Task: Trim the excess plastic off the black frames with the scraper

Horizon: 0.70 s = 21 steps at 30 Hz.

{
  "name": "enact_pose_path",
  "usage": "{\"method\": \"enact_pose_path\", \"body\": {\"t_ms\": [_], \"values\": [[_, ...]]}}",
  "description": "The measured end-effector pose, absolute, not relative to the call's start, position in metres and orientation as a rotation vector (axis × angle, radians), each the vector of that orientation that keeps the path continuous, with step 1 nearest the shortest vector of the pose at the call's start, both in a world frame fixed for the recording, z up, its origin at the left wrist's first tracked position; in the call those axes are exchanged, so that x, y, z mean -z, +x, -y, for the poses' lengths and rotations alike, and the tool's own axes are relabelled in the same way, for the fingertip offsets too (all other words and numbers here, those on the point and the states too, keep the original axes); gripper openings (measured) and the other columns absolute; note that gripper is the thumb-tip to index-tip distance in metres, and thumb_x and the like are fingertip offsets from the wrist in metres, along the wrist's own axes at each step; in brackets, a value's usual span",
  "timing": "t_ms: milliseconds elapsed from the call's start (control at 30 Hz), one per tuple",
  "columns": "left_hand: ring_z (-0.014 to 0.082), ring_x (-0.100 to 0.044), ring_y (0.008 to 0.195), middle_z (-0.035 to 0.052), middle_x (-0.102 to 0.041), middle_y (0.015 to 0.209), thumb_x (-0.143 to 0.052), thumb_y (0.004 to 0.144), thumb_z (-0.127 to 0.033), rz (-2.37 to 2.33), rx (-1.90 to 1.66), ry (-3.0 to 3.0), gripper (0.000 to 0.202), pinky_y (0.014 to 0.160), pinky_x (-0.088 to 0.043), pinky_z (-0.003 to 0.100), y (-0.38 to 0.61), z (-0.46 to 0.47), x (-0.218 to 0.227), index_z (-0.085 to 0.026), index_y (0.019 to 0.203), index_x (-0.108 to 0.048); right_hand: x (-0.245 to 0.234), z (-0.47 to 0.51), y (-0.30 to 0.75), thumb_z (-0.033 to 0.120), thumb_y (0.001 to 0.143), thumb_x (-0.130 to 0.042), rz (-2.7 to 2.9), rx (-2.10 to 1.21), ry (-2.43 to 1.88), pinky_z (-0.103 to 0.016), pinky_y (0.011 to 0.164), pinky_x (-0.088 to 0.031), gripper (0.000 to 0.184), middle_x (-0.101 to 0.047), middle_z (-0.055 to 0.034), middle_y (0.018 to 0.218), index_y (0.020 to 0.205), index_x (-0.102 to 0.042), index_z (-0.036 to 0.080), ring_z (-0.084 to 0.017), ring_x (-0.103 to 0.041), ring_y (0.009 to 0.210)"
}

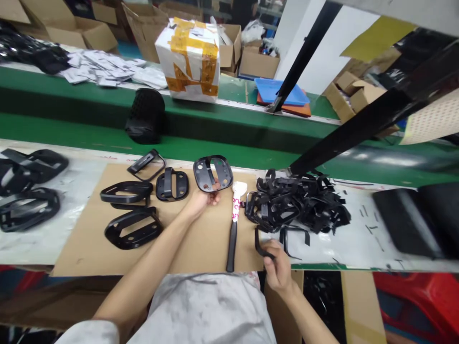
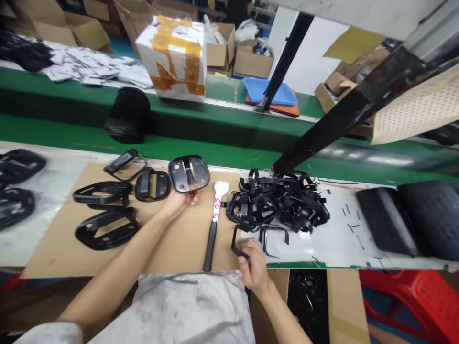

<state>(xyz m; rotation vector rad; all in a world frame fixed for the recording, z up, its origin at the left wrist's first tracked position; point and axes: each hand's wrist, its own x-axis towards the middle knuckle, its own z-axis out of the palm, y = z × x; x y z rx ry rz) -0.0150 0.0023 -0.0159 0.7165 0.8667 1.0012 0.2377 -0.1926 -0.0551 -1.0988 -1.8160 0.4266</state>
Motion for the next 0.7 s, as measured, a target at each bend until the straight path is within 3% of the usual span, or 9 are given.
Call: {"method": "enact_pose_path", "body": {"t_ms": [167, 333, 533, 700], "values": [[0.0089, -0.046, 0.046, -0.0037, -0.057, 0.054, -0.086, 0.069, -0.039, -0.854, -1.034, 0.697, 0.043, 0.046, -0.034, 0.019, -0.02, -0.004, 0.017, -0.017, 0.094, -0.059, 0.053, 0.19, 0.237, 0.022, 0.107, -0.043, 1.932, -0.456, -0.985, -0.039, 0.065, -0.051, 0.016, -0.067, -0.0082, 0.086, 0.111, -0.058, 0.021, -0.023, -0.061, 0.073], [0.0085, -0.045, 0.043, -0.002, -0.057, 0.053, -0.085, 0.073, -0.048, -0.853, -1.011, 0.742, 0.042, 0.044, -0.034, 0.02, -0.022, -0.004, 0.016, -0.019, 0.079, -0.055, 0.049, 0.199, 0.23, 0.028, 0.109, -0.04, 1.882, -0.552, -0.939, -0.038, 0.064, -0.049, 0.017, -0.064, -0.0065, 0.083, 0.108, -0.057, 0.023, -0.023, -0.058, 0.071], [0.009, -0.047, 0.043, -0.0008, -0.057, 0.053, -0.085, 0.074, -0.05, -0.86, -0.986, 0.76, 0.043, 0.044, -0.037, 0.021, -0.024, -0.004, 0.017, -0.018, 0.076, -0.057, 0.02, 0.204, 0.197, 0.034, 0.111, -0.045, 1.025, -1.213, -1.034, -0.031, 0.06, -0.044, 0.022, -0.061, -0.0004, 0.072, 0.094, -0.055, 0.025, -0.018, -0.056, 0.062], [0.0104, -0.048, 0.045, -0.0018, -0.057, 0.053, -0.087, 0.069, -0.046, -0.863, -1.016, 0.684, 0.042, 0.044, -0.036, 0.02, -0.023, -0.004, 0.015, -0.019, 0.08, -0.057, -0.021, 0.168, 0.204, 0.041, 0.105, -0.058, 0.704, -1.398, -0.805, -0.025, 0.051, -0.039, 0.028, -0.057, 0.0039, 0.062, 0.083, -0.054, 0.024, -0.012, -0.046, 0.047]]}}
